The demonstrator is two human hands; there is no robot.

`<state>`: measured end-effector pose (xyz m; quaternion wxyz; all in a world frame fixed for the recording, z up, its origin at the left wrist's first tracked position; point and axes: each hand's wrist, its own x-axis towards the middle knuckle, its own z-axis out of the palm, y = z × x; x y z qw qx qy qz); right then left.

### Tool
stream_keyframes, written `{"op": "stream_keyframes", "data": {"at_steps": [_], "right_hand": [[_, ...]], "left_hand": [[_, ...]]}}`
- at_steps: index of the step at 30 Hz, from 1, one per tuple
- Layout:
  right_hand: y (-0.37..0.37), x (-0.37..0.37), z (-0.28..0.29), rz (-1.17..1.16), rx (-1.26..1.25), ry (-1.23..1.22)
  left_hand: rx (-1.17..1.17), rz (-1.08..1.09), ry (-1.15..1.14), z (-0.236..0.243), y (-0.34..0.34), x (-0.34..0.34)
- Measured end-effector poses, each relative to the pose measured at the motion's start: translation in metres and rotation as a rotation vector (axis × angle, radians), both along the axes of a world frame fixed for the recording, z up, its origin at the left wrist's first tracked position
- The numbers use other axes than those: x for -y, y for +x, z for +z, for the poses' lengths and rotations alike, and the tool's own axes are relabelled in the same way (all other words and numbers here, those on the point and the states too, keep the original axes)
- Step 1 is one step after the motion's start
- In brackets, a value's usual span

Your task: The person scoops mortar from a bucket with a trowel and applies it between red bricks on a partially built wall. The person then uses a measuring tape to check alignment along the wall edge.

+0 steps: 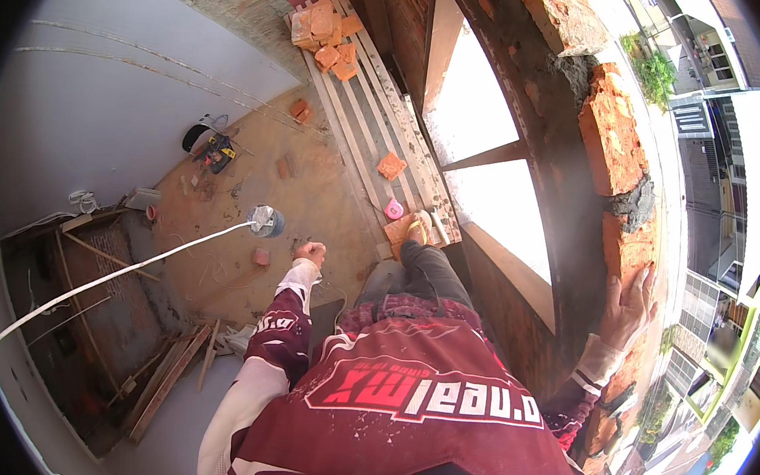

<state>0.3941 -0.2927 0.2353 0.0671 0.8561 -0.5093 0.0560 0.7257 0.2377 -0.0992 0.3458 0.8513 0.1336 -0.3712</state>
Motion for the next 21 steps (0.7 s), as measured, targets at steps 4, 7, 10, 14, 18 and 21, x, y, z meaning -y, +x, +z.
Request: {"op": "stream_keyframes", "data": {"at_steps": [4,7,10,14,18,21], "right_hand": [[0.006,-0.002,0.005,-0.026,0.020,0.023],[0.010,-0.003,0.008,-0.029,0.010,0.001],[0.011,-0.004,0.005,-0.052,0.008,-0.027],[0.007,-0.004,-0.005,-0.067,0.079,-0.070],[0.016,-0.006,-0.013,-0.204,0.089,-0.162],[0.057,-0.010,-0.015,-0.217,0.128,-0.360]], "left_hand": [[0.027,-0.162,0.051,-0.002,0.011,0.035],[0.038,-0.237,0.110,-0.002,0.019,0.054],[0.021,-0.226,0.127,-0.014,0.041,0.065],[-0.075,-0.247,0.090,-0.044,0.093,0.072],[-0.009,-0.333,0.124,-0.073,0.161,0.093],[-0.056,-0.402,0.152,-0.090,0.225,0.119]]}}
